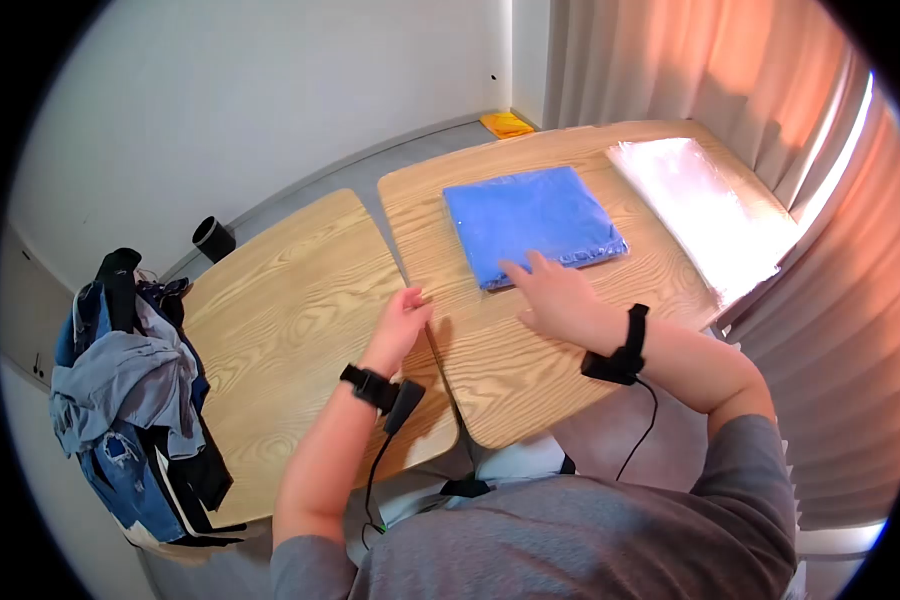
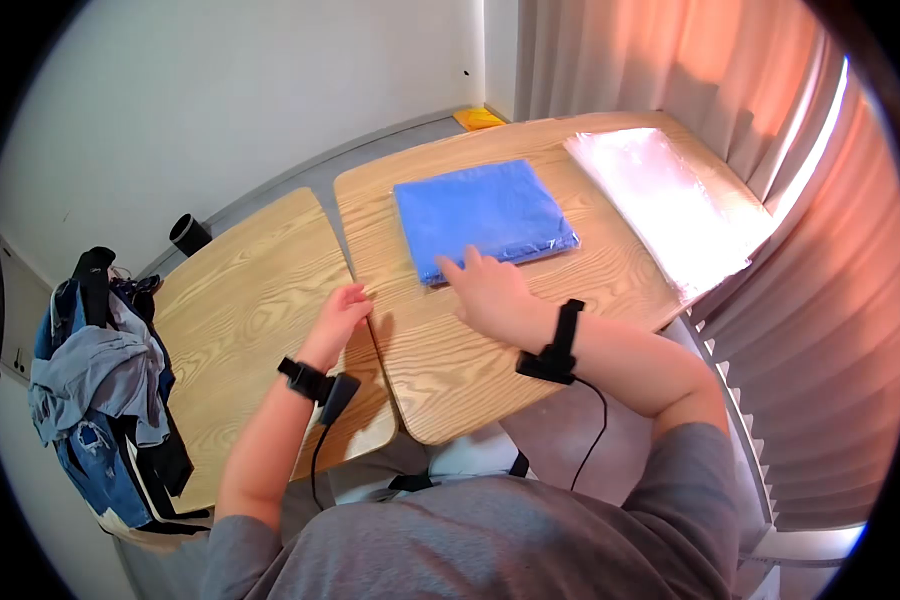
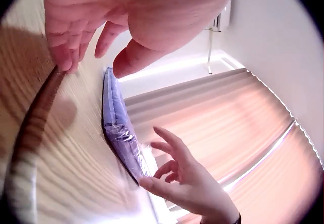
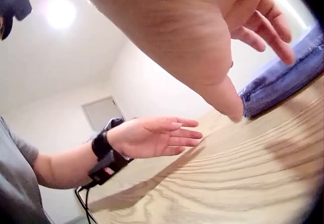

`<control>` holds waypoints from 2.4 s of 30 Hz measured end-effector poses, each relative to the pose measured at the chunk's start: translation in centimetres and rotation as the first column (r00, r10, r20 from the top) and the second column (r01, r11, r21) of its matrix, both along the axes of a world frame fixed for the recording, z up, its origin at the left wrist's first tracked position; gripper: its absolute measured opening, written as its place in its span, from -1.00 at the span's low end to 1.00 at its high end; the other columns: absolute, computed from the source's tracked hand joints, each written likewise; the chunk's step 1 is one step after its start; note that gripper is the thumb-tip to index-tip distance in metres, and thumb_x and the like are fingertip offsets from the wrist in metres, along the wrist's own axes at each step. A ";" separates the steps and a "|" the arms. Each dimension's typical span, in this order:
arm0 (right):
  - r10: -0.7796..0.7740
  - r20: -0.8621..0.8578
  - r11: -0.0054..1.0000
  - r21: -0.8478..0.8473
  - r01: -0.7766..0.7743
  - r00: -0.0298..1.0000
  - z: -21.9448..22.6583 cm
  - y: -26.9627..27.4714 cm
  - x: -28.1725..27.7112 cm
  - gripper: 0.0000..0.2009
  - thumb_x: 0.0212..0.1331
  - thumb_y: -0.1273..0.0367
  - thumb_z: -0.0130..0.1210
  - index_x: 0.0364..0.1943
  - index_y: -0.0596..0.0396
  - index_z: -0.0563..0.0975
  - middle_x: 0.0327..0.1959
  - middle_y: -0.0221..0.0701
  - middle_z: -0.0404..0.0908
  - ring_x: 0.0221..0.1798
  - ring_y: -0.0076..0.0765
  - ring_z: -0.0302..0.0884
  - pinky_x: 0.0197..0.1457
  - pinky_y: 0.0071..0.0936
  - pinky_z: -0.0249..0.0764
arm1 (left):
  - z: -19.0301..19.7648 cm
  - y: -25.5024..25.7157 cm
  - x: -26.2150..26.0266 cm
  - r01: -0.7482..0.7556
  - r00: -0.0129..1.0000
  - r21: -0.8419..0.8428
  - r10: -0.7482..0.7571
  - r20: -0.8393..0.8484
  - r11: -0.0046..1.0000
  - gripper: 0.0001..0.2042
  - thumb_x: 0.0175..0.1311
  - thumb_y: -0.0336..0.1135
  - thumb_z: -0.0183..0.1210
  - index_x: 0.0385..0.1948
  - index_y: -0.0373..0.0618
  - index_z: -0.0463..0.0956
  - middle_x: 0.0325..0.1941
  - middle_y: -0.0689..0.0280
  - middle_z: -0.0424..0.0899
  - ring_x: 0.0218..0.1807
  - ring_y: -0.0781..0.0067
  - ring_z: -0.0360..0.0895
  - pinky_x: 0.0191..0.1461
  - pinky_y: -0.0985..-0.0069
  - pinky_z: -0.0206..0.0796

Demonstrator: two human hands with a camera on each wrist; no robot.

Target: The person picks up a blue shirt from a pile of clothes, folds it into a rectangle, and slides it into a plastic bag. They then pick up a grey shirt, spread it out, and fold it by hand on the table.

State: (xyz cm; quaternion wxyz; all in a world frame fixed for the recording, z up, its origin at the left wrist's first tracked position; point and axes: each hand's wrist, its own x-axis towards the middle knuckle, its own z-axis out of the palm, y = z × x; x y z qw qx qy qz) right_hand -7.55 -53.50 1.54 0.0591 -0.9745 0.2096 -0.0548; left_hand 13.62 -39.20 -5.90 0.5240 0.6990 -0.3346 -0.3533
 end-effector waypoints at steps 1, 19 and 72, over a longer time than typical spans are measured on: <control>-0.056 -0.177 0.998 0.005 0.058 0.983 0.6 0.8 0.6 -0.29 0.01 0.14 0.17 0.26 0.03 0.17 0.13 0.13 0.27 -0.08 0.06 0.50 -0.09 -0.23 0.49 | 0.4 1.1 -0.4 0.009 1.000 0.002 -0.009 0.005 1.000 -0.57 0.22 -0.35 0.09 0.12 -0.25 0.26 -0.03 0.21 0.46 -0.10 0.50 0.43 -0.07 0.58 0.32; -0.419 -0.189 0.906 -0.026 0.422 0.888 -3.9 -16.0 9.3 -0.41 0.15 -0.03 -0.07 0.30 -0.48 0.11 0.29 -0.07 0.12 0.17 0.16 0.32 0.19 -0.16 0.31 | 2.1 24.1 -4.4 -0.308 0.948 0.011 0.308 -0.077 0.951 -0.74 0.29 -0.42 0.00 0.00 -0.23 0.40 -0.01 0.27 0.53 -0.02 0.51 0.47 0.04 0.59 0.27; -0.054 0.079 -0.686 0.721 -0.094 0.995 -10.5 10.2 16.8 -0.64 0.35 0.15 -0.22 -0.12 0.20 0.39 -0.17 -0.08 0.53 -0.19 -0.22 0.54 -0.10 -0.36 0.53 | 20.7 22.8 16.3 -0.270 0.551 -0.498 0.556 0.622 0.824 -0.71 0.14 -0.36 0.08 -0.12 -0.32 0.46 -0.14 0.28 0.57 -0.10 0.47 0.46 0.02 0.52 0.28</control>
